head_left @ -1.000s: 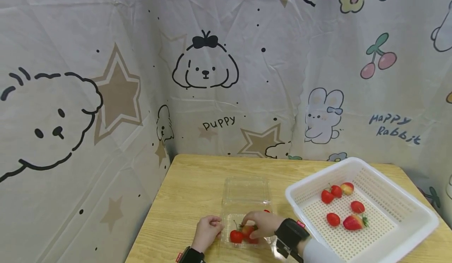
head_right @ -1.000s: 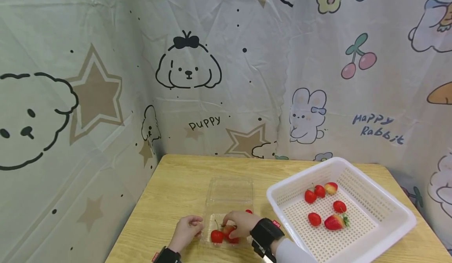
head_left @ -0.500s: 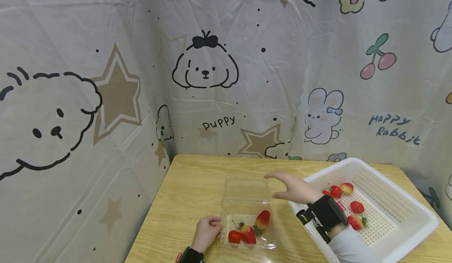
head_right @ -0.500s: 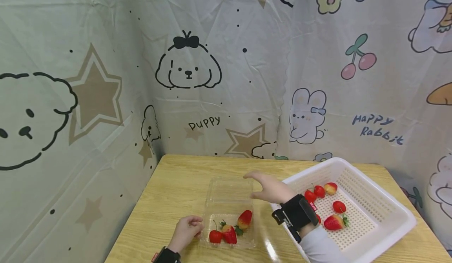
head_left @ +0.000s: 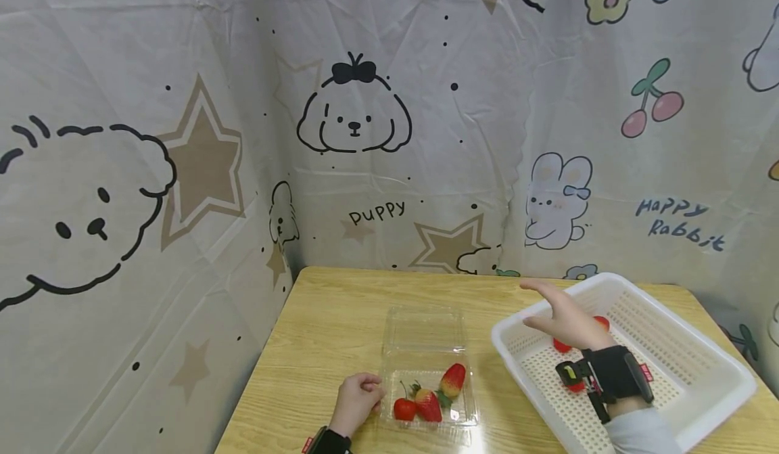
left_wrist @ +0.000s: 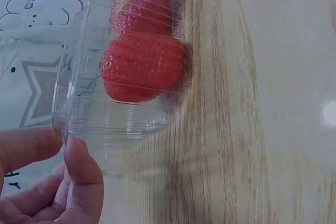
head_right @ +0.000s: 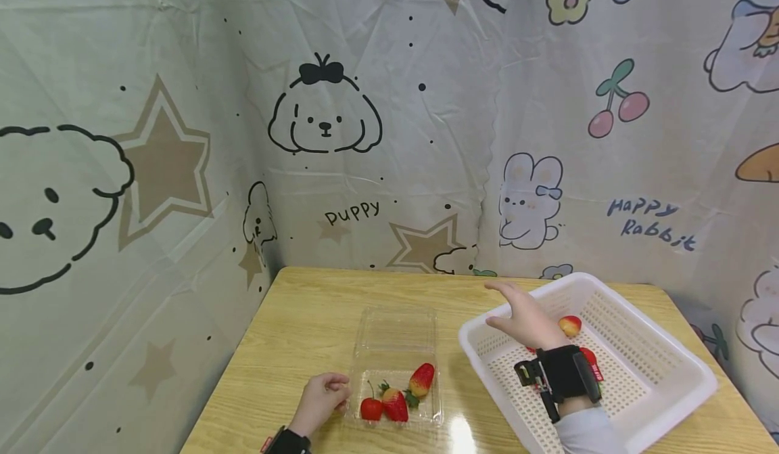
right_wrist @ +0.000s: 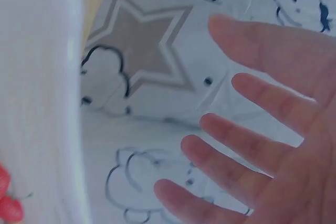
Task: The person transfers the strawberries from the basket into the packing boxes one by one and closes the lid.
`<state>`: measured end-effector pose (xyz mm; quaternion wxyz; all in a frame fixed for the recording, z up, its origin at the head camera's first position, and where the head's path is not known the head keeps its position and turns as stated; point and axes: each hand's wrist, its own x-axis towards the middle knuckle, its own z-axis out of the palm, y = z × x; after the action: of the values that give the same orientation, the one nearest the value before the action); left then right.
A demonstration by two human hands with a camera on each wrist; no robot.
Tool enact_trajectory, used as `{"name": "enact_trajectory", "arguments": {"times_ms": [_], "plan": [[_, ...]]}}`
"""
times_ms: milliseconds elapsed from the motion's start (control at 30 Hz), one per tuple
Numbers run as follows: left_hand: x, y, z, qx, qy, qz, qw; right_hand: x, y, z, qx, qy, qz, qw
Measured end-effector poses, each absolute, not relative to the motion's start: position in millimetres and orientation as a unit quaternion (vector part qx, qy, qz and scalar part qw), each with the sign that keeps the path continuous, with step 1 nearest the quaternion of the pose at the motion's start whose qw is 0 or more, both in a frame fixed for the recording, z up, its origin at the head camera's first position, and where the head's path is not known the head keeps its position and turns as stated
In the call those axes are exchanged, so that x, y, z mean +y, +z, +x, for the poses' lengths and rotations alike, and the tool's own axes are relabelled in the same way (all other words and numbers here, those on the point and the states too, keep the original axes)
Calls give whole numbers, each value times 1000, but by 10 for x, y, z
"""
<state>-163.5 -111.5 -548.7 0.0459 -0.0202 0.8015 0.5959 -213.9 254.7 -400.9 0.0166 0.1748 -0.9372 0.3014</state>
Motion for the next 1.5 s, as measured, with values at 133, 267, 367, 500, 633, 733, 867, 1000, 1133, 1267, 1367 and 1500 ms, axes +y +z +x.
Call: {"name": "enact_trajectory", "arguments": {"times_ms": [133,267,367,500,633,733,867,1000,1133,1267,1367,1500], "plan": [[-1115,-5482,-1630,801,597,-21,44,2707,-4105,-2108,-940,309,144,3],[-1110,-5473,-1616,793,607,-20,43,2859,-4239,-2077,-948,291,132,1],[-1106,-5464,-1609,789,613,-21,43,2950,-4345,-2048,-955,271,115,-22],[-1104,-5455,-1612,790,611,-23,43,3023,-4471,-2022,-956,272,75,-85],[-1099,-5449,-1613,792,609,-21,41,3072,-4602,-2010,-947,280,24,-153],[-1098,-5448,-1609,794,607,-22,41,3100,-4713,-1999,-943,278,5,-183],[-1100,-5449,-1606,795,605,-27,42,3117,-4851,-2005,-942,272,2,-199],[-1099,-5443,-1603,794,606,-26,40,3117,-4981,-2019,-940,268,-16,-210],[-1100,-5439,-1603,794,607,-23,38,3103,-5087,-2023,-942,260,-21,-212],[-1105,-5442,-1606,796,604,-26,43,3094,-5175,-2014,-943,253,-14,-216],[-1110,-5442,-1606,798,601,-29,46,3100,-5245,-2008,-945,251,-3,-210],[-1114,-5442,-1605,797,602,-31,46,3113,-5328,-2014,-951,243,19,-190]]}}
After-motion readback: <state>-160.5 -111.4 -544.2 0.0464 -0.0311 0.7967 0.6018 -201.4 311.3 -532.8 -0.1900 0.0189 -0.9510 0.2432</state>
